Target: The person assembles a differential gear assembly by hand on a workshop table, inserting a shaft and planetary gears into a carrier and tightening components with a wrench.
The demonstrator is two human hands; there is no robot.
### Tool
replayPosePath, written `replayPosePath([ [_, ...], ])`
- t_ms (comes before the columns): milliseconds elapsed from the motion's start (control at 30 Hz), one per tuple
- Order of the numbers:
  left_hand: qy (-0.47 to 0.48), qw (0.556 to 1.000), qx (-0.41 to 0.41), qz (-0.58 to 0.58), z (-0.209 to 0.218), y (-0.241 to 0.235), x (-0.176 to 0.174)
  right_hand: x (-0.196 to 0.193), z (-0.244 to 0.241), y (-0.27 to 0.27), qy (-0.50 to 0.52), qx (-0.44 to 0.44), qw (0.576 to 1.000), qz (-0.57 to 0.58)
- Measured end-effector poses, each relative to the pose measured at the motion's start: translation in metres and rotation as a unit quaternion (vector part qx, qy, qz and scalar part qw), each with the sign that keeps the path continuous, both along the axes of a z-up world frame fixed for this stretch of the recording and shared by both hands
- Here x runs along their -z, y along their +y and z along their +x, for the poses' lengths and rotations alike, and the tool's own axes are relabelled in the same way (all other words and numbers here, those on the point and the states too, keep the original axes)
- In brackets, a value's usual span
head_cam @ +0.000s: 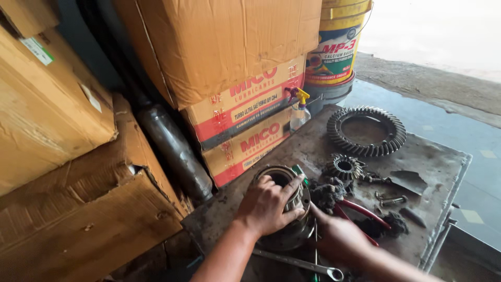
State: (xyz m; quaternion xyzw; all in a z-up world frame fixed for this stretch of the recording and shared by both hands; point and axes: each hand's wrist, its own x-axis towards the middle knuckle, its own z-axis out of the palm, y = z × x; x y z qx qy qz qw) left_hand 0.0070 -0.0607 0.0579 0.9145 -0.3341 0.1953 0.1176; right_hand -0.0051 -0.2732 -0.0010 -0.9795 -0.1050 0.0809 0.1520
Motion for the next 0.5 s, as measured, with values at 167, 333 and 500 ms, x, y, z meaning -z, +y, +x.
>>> replayPosePath([
  [167, -0.056, 0.990, -0.055, -0.115, -0.013, 0.008, -0.008, -0.056, 0.031, -0.017, -0.117, 0.076, 0.942, 0.305],
  [333, 0.008, 0.864, -0.286, -0.413, -0.003, -0.004, 0.016, -0.073, 0.084, 0.024, -0.104, -0.060, 0.931, 0.344],
  [500, 0.073, 0.858, -0.289, -0.419, 0.001, -0.006, 0.068, -0.060, 0.087, 0.058, -0.165, -0.137, 0.960, 0.182],
])
